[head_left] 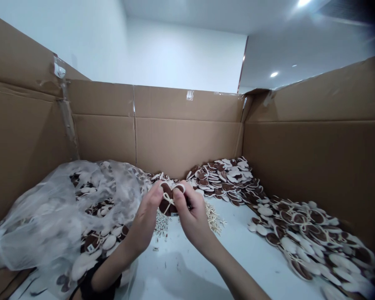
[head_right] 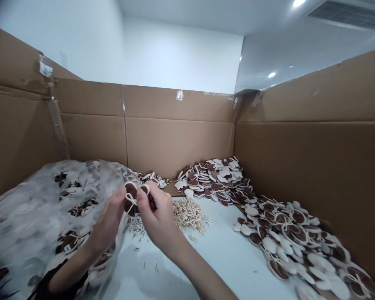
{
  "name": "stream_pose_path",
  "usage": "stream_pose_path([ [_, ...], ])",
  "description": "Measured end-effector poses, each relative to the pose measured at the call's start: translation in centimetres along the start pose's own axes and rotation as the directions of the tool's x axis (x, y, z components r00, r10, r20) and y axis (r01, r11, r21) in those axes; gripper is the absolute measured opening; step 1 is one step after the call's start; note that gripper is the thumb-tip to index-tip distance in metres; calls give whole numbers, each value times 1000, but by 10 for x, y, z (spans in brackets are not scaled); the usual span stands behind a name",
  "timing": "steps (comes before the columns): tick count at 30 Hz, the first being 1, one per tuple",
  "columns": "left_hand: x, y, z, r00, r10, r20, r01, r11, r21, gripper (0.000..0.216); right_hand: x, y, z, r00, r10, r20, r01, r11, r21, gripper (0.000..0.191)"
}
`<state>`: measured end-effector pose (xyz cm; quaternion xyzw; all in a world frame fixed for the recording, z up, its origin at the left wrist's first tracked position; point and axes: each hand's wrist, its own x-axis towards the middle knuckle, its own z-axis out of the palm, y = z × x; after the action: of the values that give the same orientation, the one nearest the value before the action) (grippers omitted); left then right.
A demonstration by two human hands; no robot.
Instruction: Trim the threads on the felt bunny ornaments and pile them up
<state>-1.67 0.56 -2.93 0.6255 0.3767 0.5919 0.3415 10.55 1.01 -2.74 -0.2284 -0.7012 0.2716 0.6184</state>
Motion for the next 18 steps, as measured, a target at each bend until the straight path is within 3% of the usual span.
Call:
stream_pose_path([
  [5,-5,1,-3,994,-7,-106,20,993,117,43,-2,-1,0,1000,-7,16,7,1000,8,32],
  [11,-10,-13,-1,991,-35,-126,42,998,48,53,-4,-3,3,999,-39,-2,39,994,105,33],
  [15,-4,-12,-3,995,-30,-91,35,998,52,43,-1,-3,3,999,35,-29,-32,993,114,38],
  [18,6,-2,-8,999,6,38,-11,993,119,35,5,0,1,992,128,-23,-123,981,153,39],
])
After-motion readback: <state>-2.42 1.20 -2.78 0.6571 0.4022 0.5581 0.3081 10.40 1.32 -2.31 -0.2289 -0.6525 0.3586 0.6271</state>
